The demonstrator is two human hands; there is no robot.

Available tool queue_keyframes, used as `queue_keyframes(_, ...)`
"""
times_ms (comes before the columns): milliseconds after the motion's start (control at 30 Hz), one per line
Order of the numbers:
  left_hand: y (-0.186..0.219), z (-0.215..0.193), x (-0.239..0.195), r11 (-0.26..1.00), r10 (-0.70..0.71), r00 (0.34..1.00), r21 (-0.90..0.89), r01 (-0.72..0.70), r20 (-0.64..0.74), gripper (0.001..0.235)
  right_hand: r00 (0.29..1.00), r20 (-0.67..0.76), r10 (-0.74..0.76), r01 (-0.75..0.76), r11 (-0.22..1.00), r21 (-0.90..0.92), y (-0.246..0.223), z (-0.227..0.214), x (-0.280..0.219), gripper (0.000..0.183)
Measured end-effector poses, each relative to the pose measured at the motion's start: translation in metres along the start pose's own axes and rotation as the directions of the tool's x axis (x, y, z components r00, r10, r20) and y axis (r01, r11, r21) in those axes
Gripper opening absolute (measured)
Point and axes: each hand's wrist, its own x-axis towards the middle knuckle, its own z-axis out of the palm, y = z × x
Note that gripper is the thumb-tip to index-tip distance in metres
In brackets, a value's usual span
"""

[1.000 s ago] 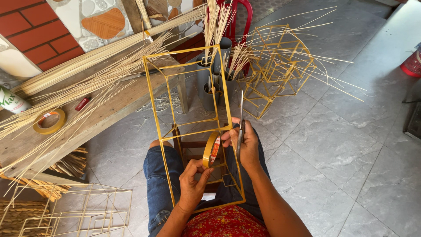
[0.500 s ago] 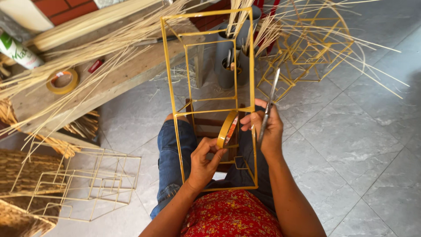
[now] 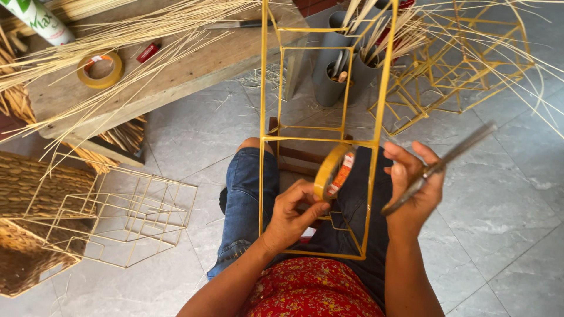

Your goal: The person wraps yellow tape around the edges of a yellow wire frame while seated. They repeatedly pull tape from a roll, press it along the frame edges, and cut the tape with scissors. The person handles multiple wire frames, moving one aside and picking up another to continue taping.

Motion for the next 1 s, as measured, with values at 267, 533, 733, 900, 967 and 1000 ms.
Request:
queue_keyframes(267,0.006,0.0,-0.004,0.999,0.032,0.99,-0.042,-0.026,0.138,0.026,0.965,0.264,0.016,-0.029,0.999,0.045,-0.008,0.004,-0.004,0.053)
queue_keyframes(533,0.007,0.001,-0.002,0.999,0.025,0.981,-0.041,-0.017,0.195,0.03,0.995,0.099,0.0,-0.008,0.997,0.081,0.007,0.004,-0.003,0.041)
queue_keyframes(733,0.006,-0.003,-0.003,0.994,0.098,0.99,0.036,-0.103,0.105,0.028,0.965,0.089,0.246,-0.256,0.959,0.121,0.014,-0.003,-0.019,0.041)
queue_keyframes(900,0.006,-0.008,0.0,0.992,-0.009,1.0,-0.127,0.009,0.003,0.025,0.859,0.183,0.478,-0.471,0.878,-0.082,0.018,-0.021,-0.072,0.045)
queue_keyframes(967,0.006,-0.007,0.0,0.978,-0.062,0.998,-0.201,0.059,-0.007,0.023,0.81,0.256,0.528,-0.525,0.847,-0.087,0.02,-0.031,-0.094,0.043)
queue_keyframes(1000,0.006,-0.007,0.001,0.979,-0.06,0.998,-0.197,0.057,-0.011,0.022,0.782,0.293,0.55,-0.551,0.83,-0.09,0.022,-0.034,-0.105,0.042)
